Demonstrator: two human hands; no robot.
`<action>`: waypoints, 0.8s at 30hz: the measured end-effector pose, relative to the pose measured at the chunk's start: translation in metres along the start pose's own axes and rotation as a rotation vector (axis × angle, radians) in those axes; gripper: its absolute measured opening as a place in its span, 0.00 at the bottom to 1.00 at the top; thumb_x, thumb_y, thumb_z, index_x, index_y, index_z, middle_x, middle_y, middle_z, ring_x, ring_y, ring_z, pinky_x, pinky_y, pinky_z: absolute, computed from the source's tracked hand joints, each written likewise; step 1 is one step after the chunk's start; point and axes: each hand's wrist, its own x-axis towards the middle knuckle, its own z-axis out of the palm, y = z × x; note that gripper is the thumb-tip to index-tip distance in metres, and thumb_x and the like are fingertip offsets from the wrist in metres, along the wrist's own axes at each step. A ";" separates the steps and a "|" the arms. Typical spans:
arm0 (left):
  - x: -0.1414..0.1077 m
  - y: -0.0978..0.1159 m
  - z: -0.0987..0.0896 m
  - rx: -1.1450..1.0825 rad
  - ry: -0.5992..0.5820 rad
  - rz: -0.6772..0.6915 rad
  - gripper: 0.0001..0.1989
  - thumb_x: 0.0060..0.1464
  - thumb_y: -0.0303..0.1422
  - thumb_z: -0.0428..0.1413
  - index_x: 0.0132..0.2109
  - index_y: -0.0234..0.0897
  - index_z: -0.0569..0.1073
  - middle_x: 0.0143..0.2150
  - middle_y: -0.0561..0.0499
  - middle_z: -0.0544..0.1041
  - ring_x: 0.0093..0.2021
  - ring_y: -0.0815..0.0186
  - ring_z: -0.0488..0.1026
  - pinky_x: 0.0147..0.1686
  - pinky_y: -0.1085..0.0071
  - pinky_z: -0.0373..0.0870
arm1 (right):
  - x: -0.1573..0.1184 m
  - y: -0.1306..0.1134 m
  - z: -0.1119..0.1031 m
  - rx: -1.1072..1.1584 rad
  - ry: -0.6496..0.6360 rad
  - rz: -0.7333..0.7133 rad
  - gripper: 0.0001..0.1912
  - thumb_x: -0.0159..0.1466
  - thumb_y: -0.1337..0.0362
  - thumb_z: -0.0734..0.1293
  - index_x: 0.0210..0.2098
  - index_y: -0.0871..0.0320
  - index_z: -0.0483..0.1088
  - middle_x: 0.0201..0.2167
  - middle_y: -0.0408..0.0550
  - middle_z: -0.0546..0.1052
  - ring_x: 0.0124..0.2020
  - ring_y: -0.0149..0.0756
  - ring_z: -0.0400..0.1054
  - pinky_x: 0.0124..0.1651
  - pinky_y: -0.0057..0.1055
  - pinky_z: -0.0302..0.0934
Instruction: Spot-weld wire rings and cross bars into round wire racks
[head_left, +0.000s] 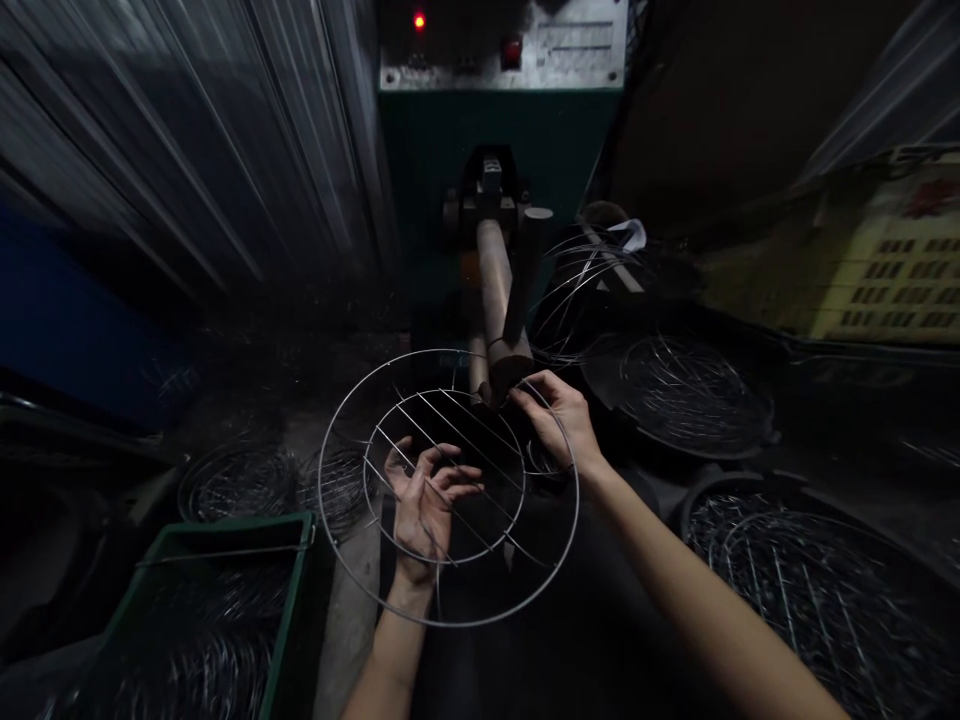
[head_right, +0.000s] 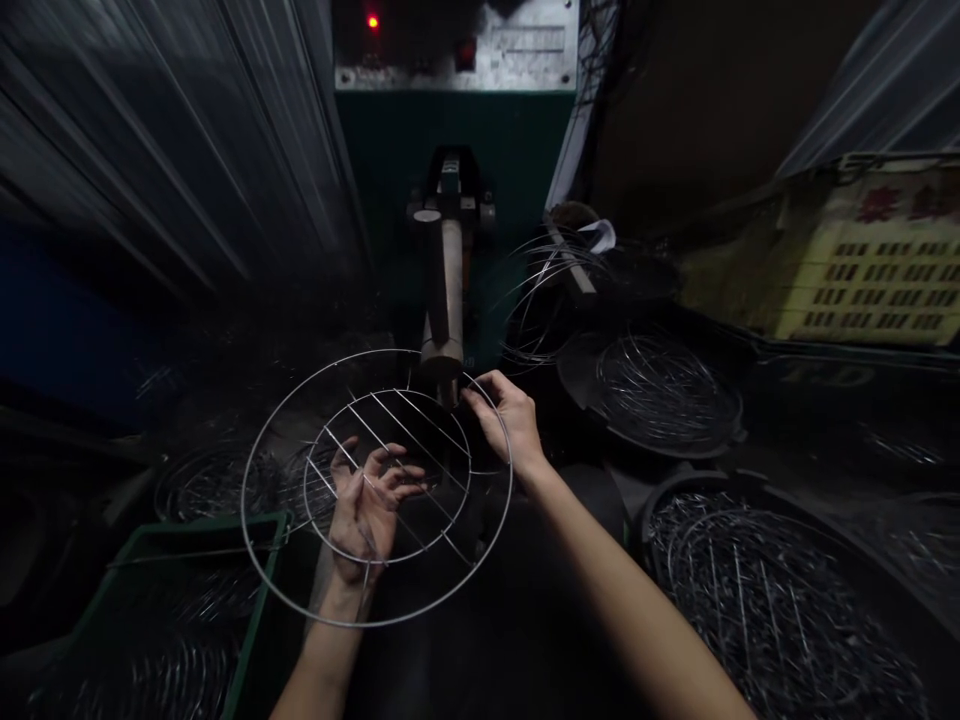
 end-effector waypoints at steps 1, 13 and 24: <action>0.001 0.000 0.000 0.004 0.000 -0.008 0.18 0.56 0.38 0.49 0.52 0.52 0.53 0.43 0.50 0.71 0.36 0.61 0.75 0.33 0.63 0.72 | 0.001 0.001 0.000 -0.003 -0.005 0.000 0.13 0.56 0.53 0.65 0.29 0.57 0.68 0.28 0.44 0.74 0.28 0.33 0.66 0.34 0.29 0.60; 0.004 -0.003 -0.007 -0.017 0.024 -0.034 0.23 0.54 0.43 0.52 0.54 0.51 0.52 0.40 0.50 0.73 0.38 0.63 0.74 0.33 0.69 0.68 | 0.010 0.004 -0.001 0.034 -0.062 -0.011 0.11 0.55 0.55 0.66 0.29 0.57 0.68 0.25 0.42 0.73 0.28 0.32 0.67 0.32 0.29 0.62; 0.024 0.022 -0.023 0.002 -0.225 -0.265 0.24 0.42 0.32 0.59 0.48 0.32 0.65 0.39 0.43 0.73 0.27 0.73 0.64 0.26 0.76 0.62 | -0.081 -0.003 -0.059 0.070 -0.213 0.145 0.17 0.56 0.57 0.67 0.45 0.54 0.70 0.39 0.47 0.77 0.39 0.38 0.72 0.43 0.36 0.67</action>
